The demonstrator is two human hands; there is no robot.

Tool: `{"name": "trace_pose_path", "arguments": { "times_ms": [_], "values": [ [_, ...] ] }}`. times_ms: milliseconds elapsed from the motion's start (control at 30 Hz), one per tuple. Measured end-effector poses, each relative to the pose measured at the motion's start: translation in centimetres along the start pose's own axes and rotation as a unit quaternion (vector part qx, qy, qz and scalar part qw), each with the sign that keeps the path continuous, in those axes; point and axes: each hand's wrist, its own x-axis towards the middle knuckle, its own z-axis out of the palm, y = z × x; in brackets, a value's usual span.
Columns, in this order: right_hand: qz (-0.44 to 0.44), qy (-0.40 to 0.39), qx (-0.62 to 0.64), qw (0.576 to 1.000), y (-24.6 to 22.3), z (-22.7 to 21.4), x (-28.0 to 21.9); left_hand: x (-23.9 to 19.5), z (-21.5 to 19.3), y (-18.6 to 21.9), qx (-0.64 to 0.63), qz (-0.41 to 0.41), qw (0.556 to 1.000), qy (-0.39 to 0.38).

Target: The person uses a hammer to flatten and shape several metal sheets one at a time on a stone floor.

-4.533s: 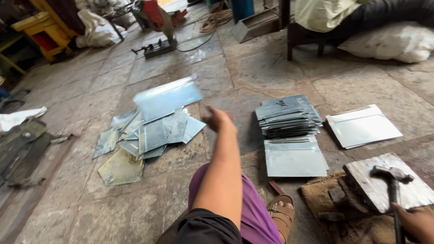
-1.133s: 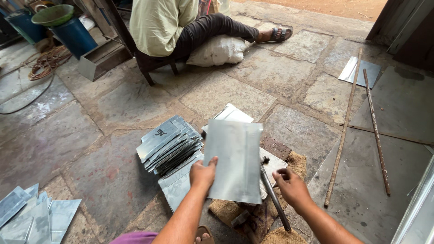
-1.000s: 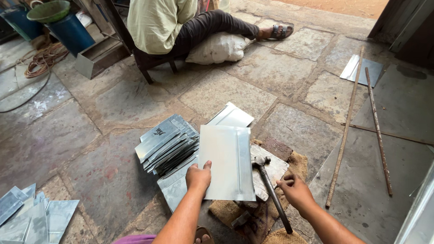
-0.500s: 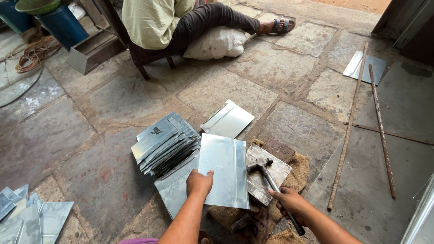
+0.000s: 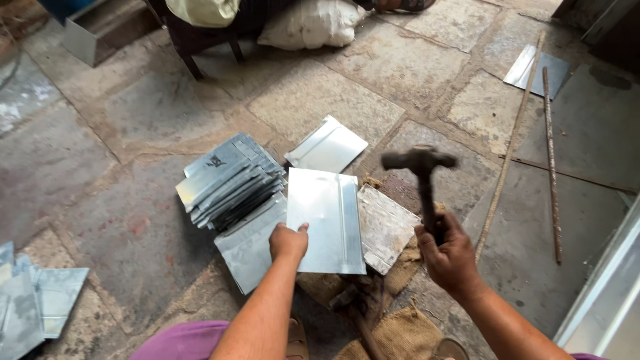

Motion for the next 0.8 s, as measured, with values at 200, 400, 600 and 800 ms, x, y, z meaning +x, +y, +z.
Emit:
{"name": "trace_pose_path", "arguments": {
  "times_ms": [200,400,600,800],
  "values": [
    [-0.194,0.018,0.011,0.981,-2.9,-0.9,-1.5,-0.2,0.8,0.7,-0.043,0.006,0.999,-0.011],
    [-0.224,0.021,0.085,0.971,-4.9,-2.2,-2.7,-0.1,2.7,0.9,-0.037,0.019,0.999,-0.022],
    [-0.397,0.064,0.082,0.912,-1.2,-1.8,-2.6,-2.5,0.9,3.0,-0.009,-0.001,0.999,-0.053],
    [0.095,-0.173,-0.416,0.888,6.5,0.8,-2.9,-3.4,0.4,3.6,-0.004,0.002,0.999,-0.04]
  ]
}}
